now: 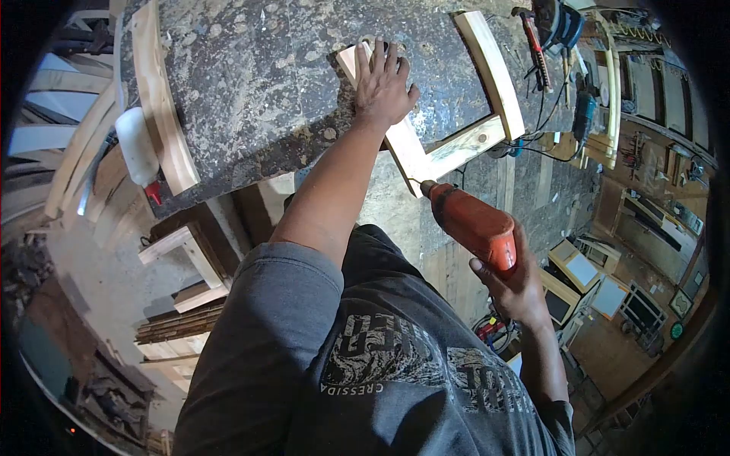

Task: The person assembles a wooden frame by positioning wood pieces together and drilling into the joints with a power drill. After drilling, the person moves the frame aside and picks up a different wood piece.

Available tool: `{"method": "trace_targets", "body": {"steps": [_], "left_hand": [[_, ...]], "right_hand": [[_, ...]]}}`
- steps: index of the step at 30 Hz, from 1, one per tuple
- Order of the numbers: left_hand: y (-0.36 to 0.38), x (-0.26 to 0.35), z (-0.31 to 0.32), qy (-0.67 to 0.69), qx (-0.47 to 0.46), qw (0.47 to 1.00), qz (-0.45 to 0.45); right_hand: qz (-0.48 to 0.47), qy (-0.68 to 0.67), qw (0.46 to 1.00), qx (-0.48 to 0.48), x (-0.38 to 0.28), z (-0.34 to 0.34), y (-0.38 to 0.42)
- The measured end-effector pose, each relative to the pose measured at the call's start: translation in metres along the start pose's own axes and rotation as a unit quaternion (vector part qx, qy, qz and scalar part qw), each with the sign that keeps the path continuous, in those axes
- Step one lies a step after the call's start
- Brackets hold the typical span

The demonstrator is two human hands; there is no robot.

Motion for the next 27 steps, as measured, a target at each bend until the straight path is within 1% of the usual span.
{"method": "trace_targets", "body": {"steps": [4,6,12,15,18,27], "left_hand": [[0.000,0.000,-0.001,0.006,0.002,1.000,-0.003],[0.000,0.000,0.000,0.006,0.004,1.000,-0.003],[0.000,0.000,-0.001,0.005,0.005,1.000,0.001],[0.000,0.000,-0.001,-0.001,0.006,1.000,0.002],[-0.001,0.000,-0.002,0.005,-0.002,1.000,0.001],[-0.001,0.001,-0.003,-0.005,-0.018,1.000,-0.001]], "right_hand": [[-0.006,0.019,1.000,-0.004,-0.001,0.000,-0.003],[0.004,-0.008,1.000,-0.003,0.002,0.000,-0.004],[0.022,-0.027,0.999,-0.006,0.002,0.002,-0.005],[0.011,-0.048,0.999,-0.003,0.003,0.004,-0.006],[0.018,-0.020,1.000,-0.010,-0.001,0.003,-0.008],[0.023,-0.006,1.000,-0.008,-0.003,0.003,-0.011]]}}
Point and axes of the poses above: each hand's wrist, its own y-axis away from the middle knuckle, its own z-axis out of the palm, x = y × z, the point moved 2 cm from there along -y, towards the middle knuckle, and after that the axes turned 3 degrees about z, right-handed, at the moved point
